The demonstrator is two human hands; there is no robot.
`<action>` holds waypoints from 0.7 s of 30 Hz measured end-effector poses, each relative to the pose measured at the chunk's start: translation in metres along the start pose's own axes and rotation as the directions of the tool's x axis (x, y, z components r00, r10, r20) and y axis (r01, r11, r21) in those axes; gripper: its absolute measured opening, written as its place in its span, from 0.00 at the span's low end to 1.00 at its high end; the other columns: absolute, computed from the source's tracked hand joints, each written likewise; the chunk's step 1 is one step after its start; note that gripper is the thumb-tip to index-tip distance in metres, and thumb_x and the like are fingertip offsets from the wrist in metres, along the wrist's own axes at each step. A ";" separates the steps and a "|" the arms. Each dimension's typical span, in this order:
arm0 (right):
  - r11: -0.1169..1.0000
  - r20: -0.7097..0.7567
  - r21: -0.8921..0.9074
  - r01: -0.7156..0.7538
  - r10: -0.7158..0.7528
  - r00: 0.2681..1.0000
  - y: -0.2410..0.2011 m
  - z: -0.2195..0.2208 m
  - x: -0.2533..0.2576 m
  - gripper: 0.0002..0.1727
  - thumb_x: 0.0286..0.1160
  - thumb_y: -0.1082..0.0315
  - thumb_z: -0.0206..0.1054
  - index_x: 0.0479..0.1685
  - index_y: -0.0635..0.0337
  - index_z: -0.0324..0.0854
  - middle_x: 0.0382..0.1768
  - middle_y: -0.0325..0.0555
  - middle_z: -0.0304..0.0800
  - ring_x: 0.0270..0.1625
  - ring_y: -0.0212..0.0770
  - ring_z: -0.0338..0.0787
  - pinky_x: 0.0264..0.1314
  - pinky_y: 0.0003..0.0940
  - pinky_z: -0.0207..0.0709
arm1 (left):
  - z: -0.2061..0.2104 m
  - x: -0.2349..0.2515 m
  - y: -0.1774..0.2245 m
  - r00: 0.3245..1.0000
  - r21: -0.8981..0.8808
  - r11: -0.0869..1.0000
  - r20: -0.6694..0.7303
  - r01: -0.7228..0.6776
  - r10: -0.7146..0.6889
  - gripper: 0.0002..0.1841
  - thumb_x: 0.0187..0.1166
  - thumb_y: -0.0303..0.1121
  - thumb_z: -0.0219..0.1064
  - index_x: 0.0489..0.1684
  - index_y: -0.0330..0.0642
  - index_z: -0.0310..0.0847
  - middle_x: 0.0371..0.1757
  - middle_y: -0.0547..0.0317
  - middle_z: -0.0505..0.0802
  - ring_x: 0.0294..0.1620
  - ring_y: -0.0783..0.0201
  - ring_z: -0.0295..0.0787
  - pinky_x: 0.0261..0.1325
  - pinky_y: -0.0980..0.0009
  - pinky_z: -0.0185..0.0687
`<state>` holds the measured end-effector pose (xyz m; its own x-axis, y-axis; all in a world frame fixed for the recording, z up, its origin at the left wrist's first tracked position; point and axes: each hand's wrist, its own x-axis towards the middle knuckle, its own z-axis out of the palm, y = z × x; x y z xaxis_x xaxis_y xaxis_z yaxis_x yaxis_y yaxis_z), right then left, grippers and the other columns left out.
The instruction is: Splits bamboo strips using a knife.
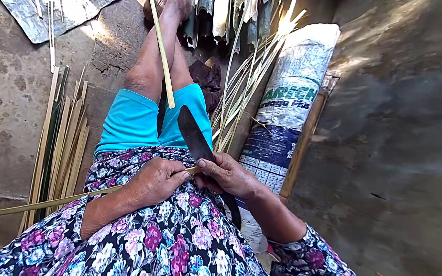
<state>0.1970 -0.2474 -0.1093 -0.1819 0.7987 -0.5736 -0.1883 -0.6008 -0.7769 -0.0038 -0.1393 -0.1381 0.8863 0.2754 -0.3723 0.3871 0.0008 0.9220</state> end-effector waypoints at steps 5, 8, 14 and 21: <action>0.996 0.022 -0.082 -0.020 0.022 1.000 0.001 -0.002 0.003 0.12 0.91 0.61 0.51 0.41 0.50 0.78 0.23 0.24 0.87 0.16 0.14 0.74 0.17 0.10 0.64 | -0.004 0.003 0.002 0.997 0.004 0.999 0.076 0.033 -0.033 0.17 0.88 0.40 0.57 0.32 0.42 0.86 0.21 0.73 0.79 0.21 0.83 0.70 0.28 0.82 0.66; 0.975 0.087 -0.190 -0.113 0.132 0.987 -0.010 -0.008 0.005 0.13 0.93 0.59 0.50 0.45 0.52 0.79 0.23 0.24 0.85 0.16 0.15 0.73 0.17 0.11 0.64 | 0.000 0.002 0.002 0.996 0.009 0.999 0.069 0.052 -0.052 0.17 0.88 0.41 0.57 0.32 0.42 0.86 0.22 0.72 0.80 0.22 0.81 0.72 0.29 0.79 0.68; 0.909 -0.054 -0.416 -0.027 0.005 0.999 -0.019 0.008 0.015 0.15 0.93 0.59 0.51 0.46 0.58 0.79 0.24 0.27 0.80 0.22 0.16 0.76 0.28 0.14 0.71 | 0.004 0.000 0.004 0.991 -0.156 0.985 -0.103 0.074 -0.090 0.13 0.86 0.35 0.60 0.33 0.41 0.88 0.23 0.75 0.84 0.22 0.87 0.75 0.30 0.87 0.71; 0.975 0.046 -0.223 0.019 -0.009 0.999 -0.023 0.002 0.036 0.14 0.94 0.59 0.49 0.52 0.58 0.76 0.24 0.30 0.84 0.17 0.19 0.77 0.21 0.15 0.73 | -0.008 0.001 0.008 0.977 -0.203 0.977 -0.183 0.068 -0.107 0.11 0.86 0.33 0.60 0.35 0.41 0.86 0.20 0.75 0.82 0.19 0.84 0.75 0.25 0.86 0.71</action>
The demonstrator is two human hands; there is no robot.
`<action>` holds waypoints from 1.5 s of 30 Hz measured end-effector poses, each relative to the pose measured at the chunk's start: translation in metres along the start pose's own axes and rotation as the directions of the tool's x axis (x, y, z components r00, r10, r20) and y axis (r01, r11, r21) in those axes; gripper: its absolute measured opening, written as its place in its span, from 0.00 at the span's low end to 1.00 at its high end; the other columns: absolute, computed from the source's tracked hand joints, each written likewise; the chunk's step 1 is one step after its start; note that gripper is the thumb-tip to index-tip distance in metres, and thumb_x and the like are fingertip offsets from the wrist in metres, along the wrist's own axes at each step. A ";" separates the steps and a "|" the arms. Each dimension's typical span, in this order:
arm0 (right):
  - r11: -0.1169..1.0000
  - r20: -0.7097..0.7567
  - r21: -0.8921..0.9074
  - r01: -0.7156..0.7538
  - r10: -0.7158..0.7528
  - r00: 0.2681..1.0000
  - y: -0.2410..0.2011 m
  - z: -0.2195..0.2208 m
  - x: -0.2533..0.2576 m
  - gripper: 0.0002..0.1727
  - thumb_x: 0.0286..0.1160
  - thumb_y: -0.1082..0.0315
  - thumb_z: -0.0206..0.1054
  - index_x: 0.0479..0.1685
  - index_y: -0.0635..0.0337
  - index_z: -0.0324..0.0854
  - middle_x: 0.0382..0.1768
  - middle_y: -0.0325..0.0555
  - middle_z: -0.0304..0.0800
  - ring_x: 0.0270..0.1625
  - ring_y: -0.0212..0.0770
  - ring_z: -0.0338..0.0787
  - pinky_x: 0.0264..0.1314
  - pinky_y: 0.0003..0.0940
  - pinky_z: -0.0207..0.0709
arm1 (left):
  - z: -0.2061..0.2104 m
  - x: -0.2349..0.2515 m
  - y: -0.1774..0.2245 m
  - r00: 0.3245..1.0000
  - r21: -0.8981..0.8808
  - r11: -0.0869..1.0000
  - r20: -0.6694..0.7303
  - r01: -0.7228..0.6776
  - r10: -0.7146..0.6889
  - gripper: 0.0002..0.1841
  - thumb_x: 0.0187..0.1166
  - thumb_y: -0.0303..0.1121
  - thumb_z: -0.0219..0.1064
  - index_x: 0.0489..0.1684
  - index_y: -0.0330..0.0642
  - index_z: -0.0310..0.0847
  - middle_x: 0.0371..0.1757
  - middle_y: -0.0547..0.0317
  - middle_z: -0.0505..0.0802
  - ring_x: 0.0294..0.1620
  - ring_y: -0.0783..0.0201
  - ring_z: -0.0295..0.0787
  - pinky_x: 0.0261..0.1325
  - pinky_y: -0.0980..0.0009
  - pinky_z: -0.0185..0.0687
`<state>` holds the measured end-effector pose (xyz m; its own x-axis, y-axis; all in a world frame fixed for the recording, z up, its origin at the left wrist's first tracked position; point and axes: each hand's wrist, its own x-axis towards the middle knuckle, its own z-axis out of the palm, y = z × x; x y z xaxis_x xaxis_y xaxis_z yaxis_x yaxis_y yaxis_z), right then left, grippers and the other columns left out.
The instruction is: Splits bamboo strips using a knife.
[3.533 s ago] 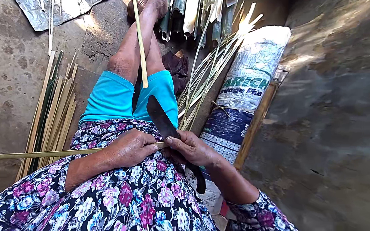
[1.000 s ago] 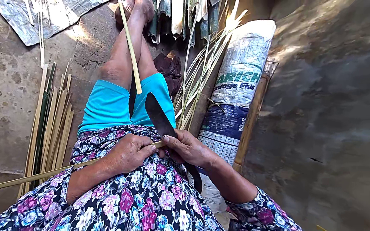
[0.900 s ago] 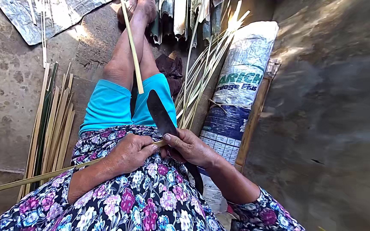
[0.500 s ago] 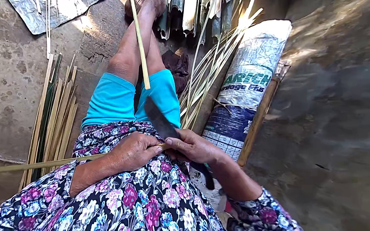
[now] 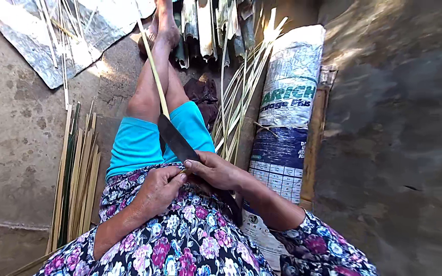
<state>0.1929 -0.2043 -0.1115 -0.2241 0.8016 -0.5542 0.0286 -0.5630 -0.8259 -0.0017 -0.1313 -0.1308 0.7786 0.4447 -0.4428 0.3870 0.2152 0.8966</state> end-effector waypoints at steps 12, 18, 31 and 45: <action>0.906 -0.400 -0.306 0.294 -0.402 0.823 -0.015 0.019 0.000 0.17 0.79 0.49 0.66 0.34 0.52 0.85 0.22 0.24 0.79 0.26 0.14 0.75 0.30 0.17 0.69 | -0.071 0.011 0.012 0.896 -0.352 0.921 0.335 -0.169 0.292 0.21 0.83 0.46 0.67 0.69 0.48 0.82 0.52 0.73 0.95 0.52 0.75 0.91 0.60 0.73 0.86; 0.630 -0.262 -0.544 0.555 -0.755 0.600 -0.031 0.011 0.024 0.18 0.81 0.54 0.67 0.31 0.61 0.85 0.20 0.34 0.82 0.25 0.17 0.78 0.27 0.15 0.70 | -0.042 0.067 0.017 0.799 -0.536 0.641 -0.112 -0.549 0.590 0.35 0.79 0.73 0.43 0.48 0.62 0.94 0.61 0.67 0.93 0.67 0.65 0.86 0.70 0.65 0.80; 0.525 -0.356 -0.752 0.400 -0.833 0.423 -0.016 0.013 0.031 0.20 0.77 0.55 0.68 0.19 0.56 0.80 0.13 0.35 0.74 0.17 0.28 0.74 0.19 0.28 0.63 | -0.023 0.088 0.031 0.868 -0.590 0.691 -0.034 -0.418 0.496 0.44 0.78 0.76 0.26 0.11 0.57 0.78 0.23 0.70 0.87 0.37 0.73 0.88 0.49 0.73 0.84; 0.062 0.175 -0.879 0.473 -0.880 0.441 0.002 0.048 -0.027 0.15 0.85 0.63 0.52 0.26 0.54 0.75 0.19 0.44 0.78 0.20 0.47 0.80 0.20 0.40 0.68 | -0.036 0.090 0.039 0.840 -0.468 0.698 -0.310 -0.542 0.445 0.42 0.81 0.74 0.23 0.05 0.58 0.67 0.14 0.71 0.83 0.27 0.69 0.89 0.49 0.65 0.90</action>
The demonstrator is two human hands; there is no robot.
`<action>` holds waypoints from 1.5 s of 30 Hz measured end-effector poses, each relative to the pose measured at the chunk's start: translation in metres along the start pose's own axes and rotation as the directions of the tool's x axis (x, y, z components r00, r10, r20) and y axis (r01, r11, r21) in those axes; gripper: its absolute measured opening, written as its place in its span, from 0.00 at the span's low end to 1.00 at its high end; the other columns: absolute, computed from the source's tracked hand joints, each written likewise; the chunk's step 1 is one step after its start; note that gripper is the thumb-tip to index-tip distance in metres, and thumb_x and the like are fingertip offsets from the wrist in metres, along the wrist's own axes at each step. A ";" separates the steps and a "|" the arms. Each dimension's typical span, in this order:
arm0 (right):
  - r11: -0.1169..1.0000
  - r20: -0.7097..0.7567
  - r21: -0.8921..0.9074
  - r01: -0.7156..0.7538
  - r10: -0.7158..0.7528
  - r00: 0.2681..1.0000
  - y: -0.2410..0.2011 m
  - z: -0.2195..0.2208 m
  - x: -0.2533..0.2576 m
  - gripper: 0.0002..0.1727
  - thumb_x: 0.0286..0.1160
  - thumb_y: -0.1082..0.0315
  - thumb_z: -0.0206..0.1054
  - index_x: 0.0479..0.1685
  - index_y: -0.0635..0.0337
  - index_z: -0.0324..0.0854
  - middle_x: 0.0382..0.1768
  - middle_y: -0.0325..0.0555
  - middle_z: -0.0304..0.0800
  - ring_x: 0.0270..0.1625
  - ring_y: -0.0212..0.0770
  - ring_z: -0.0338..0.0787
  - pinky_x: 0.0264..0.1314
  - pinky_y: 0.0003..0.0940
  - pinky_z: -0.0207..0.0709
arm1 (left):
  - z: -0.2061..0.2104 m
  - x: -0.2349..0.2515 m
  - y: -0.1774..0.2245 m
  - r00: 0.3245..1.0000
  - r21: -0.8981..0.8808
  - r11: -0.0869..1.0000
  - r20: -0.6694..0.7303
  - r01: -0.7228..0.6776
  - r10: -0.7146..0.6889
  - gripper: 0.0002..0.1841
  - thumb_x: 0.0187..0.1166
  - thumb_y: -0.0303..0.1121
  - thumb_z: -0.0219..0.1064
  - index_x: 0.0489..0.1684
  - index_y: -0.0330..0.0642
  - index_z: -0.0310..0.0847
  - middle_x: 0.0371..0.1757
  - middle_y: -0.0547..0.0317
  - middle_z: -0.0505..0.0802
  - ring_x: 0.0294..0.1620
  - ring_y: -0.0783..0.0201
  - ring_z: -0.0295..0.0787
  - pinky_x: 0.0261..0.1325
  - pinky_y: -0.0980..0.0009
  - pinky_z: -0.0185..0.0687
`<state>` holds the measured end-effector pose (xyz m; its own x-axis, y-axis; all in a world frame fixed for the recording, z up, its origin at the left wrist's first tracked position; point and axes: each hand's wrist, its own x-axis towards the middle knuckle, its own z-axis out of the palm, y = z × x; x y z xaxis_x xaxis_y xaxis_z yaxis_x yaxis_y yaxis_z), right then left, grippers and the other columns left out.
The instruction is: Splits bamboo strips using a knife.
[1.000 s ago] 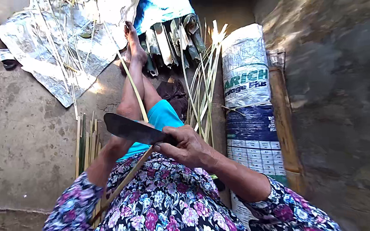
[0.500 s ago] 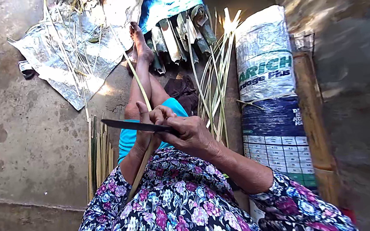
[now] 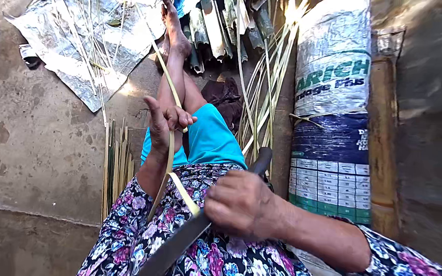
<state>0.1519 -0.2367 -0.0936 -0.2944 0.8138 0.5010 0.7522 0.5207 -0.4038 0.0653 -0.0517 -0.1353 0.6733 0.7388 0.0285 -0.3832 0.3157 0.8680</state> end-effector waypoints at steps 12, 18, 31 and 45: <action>0.875 -0.199 0.331 -0.354 0.432 0.880 0.058 -0.031 0.010 0.18 0.84 0.56 0.65 0.28 0.58 0.78 0.20 0.29 0.78 0.25 0.13 0.75 0.28 0.09 0.69 | 0.008 -0.017 0.029 0.835 -0.151 0.942 0.520 0.299 -0.181 0.29 0.82 0.62 0.60 0.63 0.48 0.85 0.21 0.76 0.84 0.20 0.84 0.75 0.28 0.87 0.73; 0.708 -0.042 0.523 -0.475 0.578 0.815 0.062 -0.016 0.025 0.25 0.86 0.42 0.58 0.32 0.53 0.83 0.20 0.25 0.82 0.23 0.16 0.80 0.26 0.16 0.78 | 0.025 -0.031 0.020 0.980 -0.343 0.919 0.045 0.196 -0.192 0.15 0.89 0.35 0.53 0.29 0.50 0.82 0.16 0.70 0.80 0.19 0.77 0.77 0.34 0.80 0.81; 0.450 0.295 0.796 -0.405 0.296 0.909 0.049 -0.026 0.041 0.22 0.91 0.45 0.52 0.37 0.49 0.82 0.23 0.19 0.79 0.25 0.07 0.75 0.27 0.06 0.69 | 0.039 -0.038 0.019 0.873 -0.667 0.724 -0.237 0.173 -0.427 0.29 0.95 0.49 0.33 0.20 0.54 0.71 0.11 0.72 0.73 0.14 0.73 0.74 0.32 0.72 0.84; 0.890 0.180 0.428 -0.157 0.086 0.980 0.050 0.009 0.030 0.23 0.85 0.51 0.63 0.31 0.62 0.87 0.22 0.45 0.85 0.29 0.32 0.84 0.33 0.24 0.76 | 0.013 -0.018 0.018 0.882 -0.599 0.770 -0.214 0.221 -0.419 0.21 0.94 0.46 0.45 0.26 0.53 0.68 0.10 0.73 0.64 0.09 0.75 0.61 0.21 0.80 0.73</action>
<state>0.1747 -0.1836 -0.1057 -0.3298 0.8887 0.3184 0.4631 0.4462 -0.7658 0.0542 -0.0671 -0.1139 0.6196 0.6468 -0.4446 -0.5252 0.7626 0.3776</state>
